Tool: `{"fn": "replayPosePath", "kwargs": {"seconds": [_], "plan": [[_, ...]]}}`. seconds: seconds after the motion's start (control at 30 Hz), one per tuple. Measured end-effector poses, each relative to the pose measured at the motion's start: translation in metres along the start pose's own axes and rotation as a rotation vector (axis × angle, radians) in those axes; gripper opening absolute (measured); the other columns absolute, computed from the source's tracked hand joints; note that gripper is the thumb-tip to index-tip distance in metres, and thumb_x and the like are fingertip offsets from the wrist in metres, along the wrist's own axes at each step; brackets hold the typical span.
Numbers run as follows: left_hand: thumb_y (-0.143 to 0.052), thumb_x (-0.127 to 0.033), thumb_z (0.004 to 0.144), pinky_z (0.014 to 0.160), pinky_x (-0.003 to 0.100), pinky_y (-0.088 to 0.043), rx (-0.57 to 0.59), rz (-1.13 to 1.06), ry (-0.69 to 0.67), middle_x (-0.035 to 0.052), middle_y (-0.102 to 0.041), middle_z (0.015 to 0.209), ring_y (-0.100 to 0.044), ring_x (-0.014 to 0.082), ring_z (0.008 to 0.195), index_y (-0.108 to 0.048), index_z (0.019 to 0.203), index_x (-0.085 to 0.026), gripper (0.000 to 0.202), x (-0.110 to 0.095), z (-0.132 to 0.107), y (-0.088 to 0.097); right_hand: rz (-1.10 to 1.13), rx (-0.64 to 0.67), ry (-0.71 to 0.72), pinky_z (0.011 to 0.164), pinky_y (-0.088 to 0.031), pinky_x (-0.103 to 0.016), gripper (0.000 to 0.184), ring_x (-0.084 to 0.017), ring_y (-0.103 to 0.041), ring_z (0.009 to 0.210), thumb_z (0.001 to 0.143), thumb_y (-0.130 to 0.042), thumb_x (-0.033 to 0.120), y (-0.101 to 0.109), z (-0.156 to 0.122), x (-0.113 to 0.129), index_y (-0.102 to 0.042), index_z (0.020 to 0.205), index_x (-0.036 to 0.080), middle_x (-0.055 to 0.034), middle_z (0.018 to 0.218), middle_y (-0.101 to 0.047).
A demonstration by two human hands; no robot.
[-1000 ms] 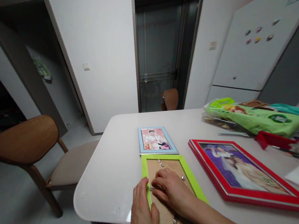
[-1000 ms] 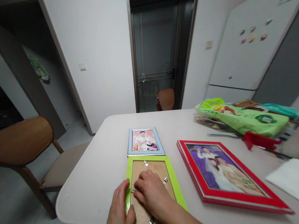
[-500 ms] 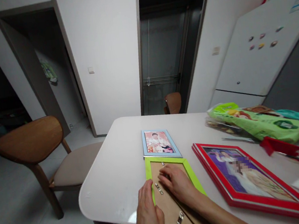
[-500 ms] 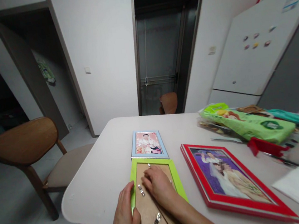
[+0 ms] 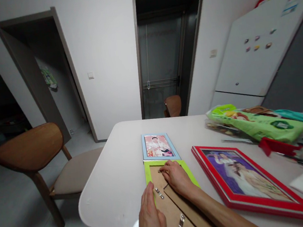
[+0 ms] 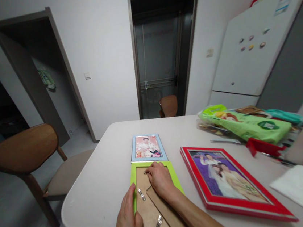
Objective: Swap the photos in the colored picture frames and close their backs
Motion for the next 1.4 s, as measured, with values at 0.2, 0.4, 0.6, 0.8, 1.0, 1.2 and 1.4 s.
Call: {"fn": "replayPosePath", "kwargs": {"seconds": [0.2, 0.4, 0.6, 0.8, 1.0, 1.2, 1.4], "plan": [[-0.034, 0.002, 0.057, 0.101, 0.034, -0.022, 0.006, -0.013, 0.028, 0.0150, -0.036, 0.127, -0.030, 0.0190, 0.119, -0.026, 0.124, -0.003, 0.068, -0.001, 0.000, 0.001, 0.035, 0.022, 0.008, 0.077, -0.035, -0.030, 0.031, -0.019, -0.049, 0.087, 0.073, -0.045, 0.029, 0.033, -0.036, 0.007, -0.057, 0.098, 0.016, -0.0090, 0.092, -0.056], [-0.036, 0.001, 0.057, 0.102, 0.033, -0.021, 0.014, -0.048, 0.072, 0.0119, -0.036, 0.128, -0.029, 0.0180, 0.119, -0.026, 0.124, -0.008, 0.069, -0.002, -0.001, 0.003, 0.100, 0.162, -0.019, 0.071, -0.038, -0.028, 0.034, -0.019, -0.050, 0.079, 0.061, -0.050, 0.023, 0.038, -0.078, 0.010, -0.057, 0.094, 0.019, -0.0065, 0.084, -0.054], [-0.040, -0.011, 0.069, 0.099, 0.034, -0.023, 0.004, -0.108, 0.174, 0.0158, -0.037, 0.127, -0.032, 0.0196, 0.117, -0.027, 0.123, -0.003, 0.056, -0.014, 0.004, 0.012, 0.123, 0.126, -0.039, 0.072, -0.039, -0.028, 0.033, -0.019, -0.051, 0.077, 0.060, -0.045, 0.019, 0.046, -0.069, 0.012, -0.059, 0.089, 0.017, -0.0066, 0.081, -0.054], [-0.044, -0.026, 0.074, 0.080, 0.028, -0.042, -0.086, -0.625, 0.264, 0.0103, -0.057, 0.105, -0.054, 0.0185, 0.095, -0.039, 0.109, -0.012, 0.038, -0.017, 0.022, 0.022, 0.169, 0.085, 0.026, 0.073, -0.040, -0.029, 0.030, -0.020, -0.051, 0.081, 0.062, -0.049, 0.023, 0.060, -0.060, 0.040, -0.060, 0.089, 0.018, -0.0073, 0.084, -0.055], [-0.049, -0.034, 0.069, 0.063, 0.027, -0.046, -0.077, -0.727, 0.385, 0.0036, -0.065, 0.078, -0.061, 0.0188, 0.071, -0.049, 0.089, -0.014, 0.028, 0.008, 0.030, 0.064, 0.184, 0.073, -0.020, 0.077, -0.040, -0.031, 0.039, -0.021, -0.053, 0.086, 0.074, -0.040, 0.033, 0.059, -0.060, 0.027, -0.053, 0.105, 0.013, -0.0118, 0.097, -0.055], [-0.050, -0.034, 0.066, 0.052, 0.025, -0.044, -0.025, -0.570, 0.475, 0.0017, -0.063, 0.065, -0.060, 0.0174, 0.057, -0.053, 0.082, -0.012, 0.028, 0.050, 0.024, 0.104, -0.073, 0.095, -0.207, 0.081, -0.038, -0.035, 0.046, -0.025, -0.053, 0.090, 0.074, -0.038, 0.029, 0.041, -0.070, -0.030, -0.046, 0.112, 0.004, -0.0182, 0.098, -0.055], [-0.049, -0.028, 0.066, 0.070, 0.033, -0.043, -0.096, -0.250, 0.451, 0.0053, -0.061, 0.080, -0.059, 0.0216, 0.075, -0.045, 0.104, -0.011, 0.043, 0.072, 0.028, 0.116, -0.056, 0.094, -0.305, 0.079, -0.038, -0.034, 0.054, -0.026, -0.054, 0.090, 0.068, -0.039, 0.017, 0.031, -0.068, -0.036, -0.036, 0.119, 0.001, -0.0199, 0.097, -0.056]]}}
Point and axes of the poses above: each hand's wrist, its own z-axis towards the middle knuckle, its own y-axis out of the back of the hand, x = y × z, the point moved 1 cm from there along z, towards the middle knuckle
